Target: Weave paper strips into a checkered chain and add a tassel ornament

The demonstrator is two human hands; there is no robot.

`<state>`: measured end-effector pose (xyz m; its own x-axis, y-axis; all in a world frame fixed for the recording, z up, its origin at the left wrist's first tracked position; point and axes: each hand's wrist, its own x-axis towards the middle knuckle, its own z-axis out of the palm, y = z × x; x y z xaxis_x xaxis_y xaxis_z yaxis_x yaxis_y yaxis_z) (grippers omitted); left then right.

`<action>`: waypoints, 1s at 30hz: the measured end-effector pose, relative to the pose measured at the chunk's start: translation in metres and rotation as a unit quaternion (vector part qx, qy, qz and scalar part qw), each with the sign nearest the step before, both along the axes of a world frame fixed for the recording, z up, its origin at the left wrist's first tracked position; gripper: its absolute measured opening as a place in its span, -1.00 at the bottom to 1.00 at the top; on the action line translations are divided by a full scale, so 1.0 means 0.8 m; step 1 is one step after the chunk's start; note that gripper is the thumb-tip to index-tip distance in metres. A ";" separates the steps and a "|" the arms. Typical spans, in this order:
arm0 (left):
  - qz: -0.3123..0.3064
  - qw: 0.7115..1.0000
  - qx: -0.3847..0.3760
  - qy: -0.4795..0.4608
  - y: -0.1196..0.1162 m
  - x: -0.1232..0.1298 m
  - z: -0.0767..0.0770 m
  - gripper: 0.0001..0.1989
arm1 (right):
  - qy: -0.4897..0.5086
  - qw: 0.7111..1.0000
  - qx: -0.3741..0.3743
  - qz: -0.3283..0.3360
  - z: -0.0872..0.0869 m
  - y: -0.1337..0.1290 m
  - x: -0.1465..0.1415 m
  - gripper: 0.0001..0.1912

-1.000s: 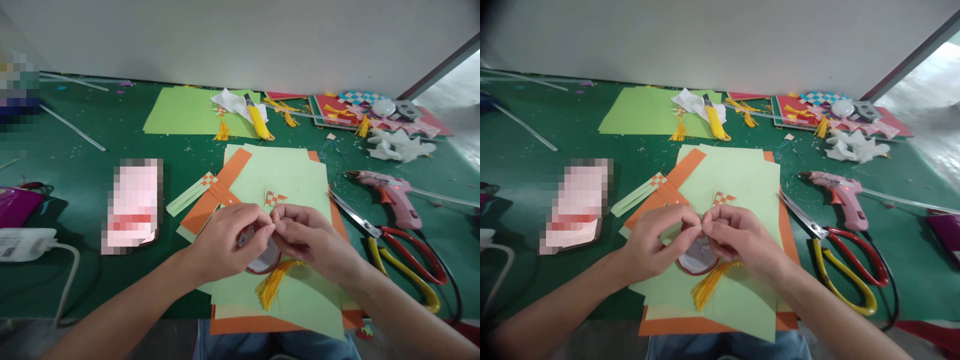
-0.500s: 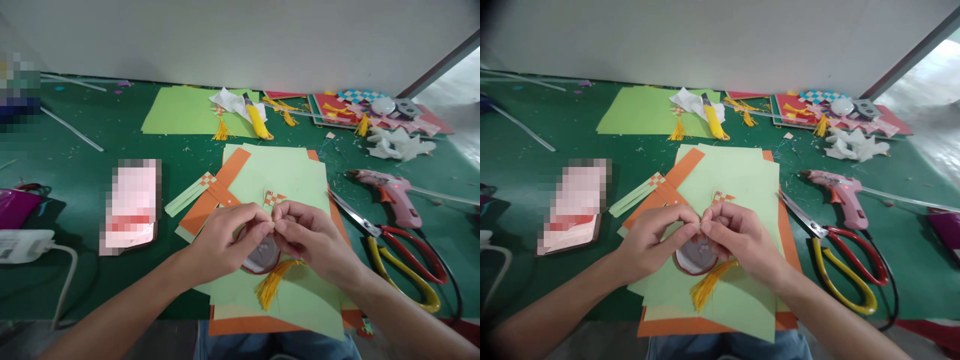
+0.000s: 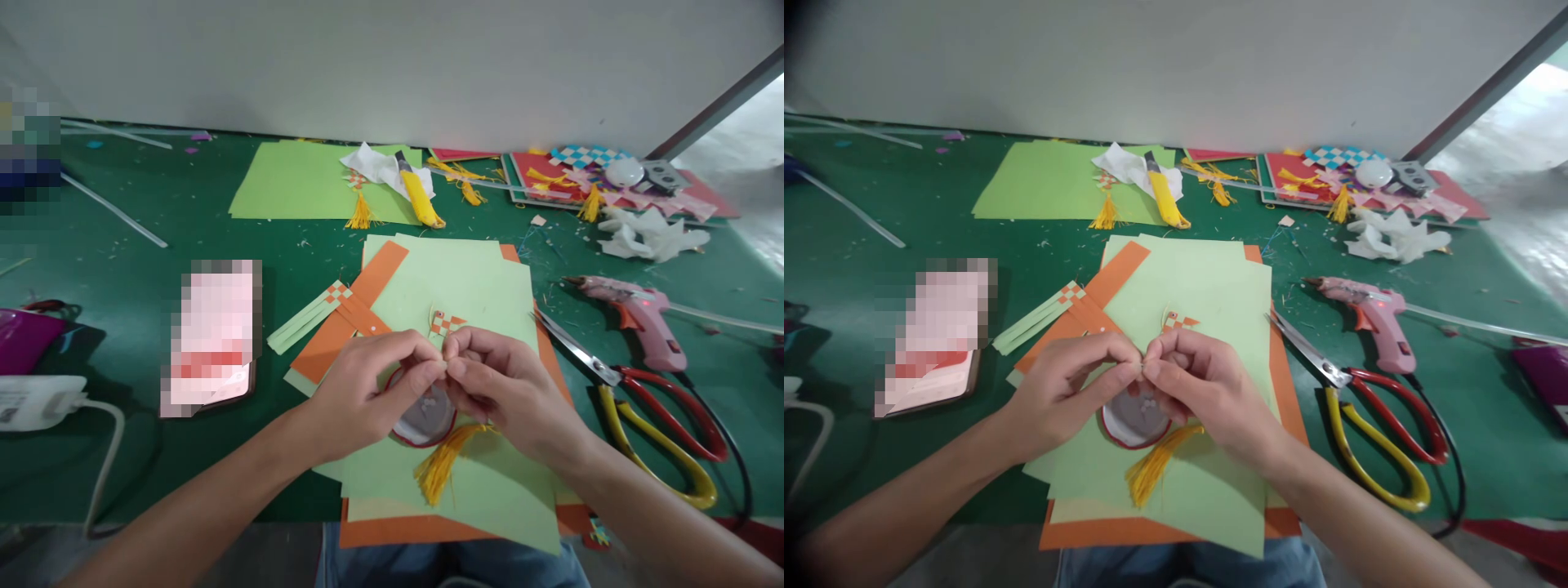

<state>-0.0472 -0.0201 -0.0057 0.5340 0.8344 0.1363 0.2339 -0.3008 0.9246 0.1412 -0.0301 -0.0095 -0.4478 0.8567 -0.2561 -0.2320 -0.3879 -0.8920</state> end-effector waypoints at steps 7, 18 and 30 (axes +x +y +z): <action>-0.003 0.999 -0.027 -0.020 0.001 0.000 0.000 -0.80 | 0.000 1.000 0.002 -0.003 0.001 0.000 0.001 -0.86; -0.010 0.988 -0.129 -0.081 0.000 0.002 0.002 -0.80 | -0.060 0.996 0.055 -0.039 -0.001 -0.006 0.000 -0.86; -0.039 0.961 -0.227 -0.152 0.004 0.003 0.001 -0.83 | -0.196 0.960 0.184 -0.083 0.009 -0.012 -0.005 -0.89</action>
<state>-0.0448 -0.0169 -0.0052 0.5903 0.8040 -0.0723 -0.0750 0.1438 0.9868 0.1372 -0.0397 -0.0021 -0.2280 0.9727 -0.0429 0.1181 -0.0161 -0.9929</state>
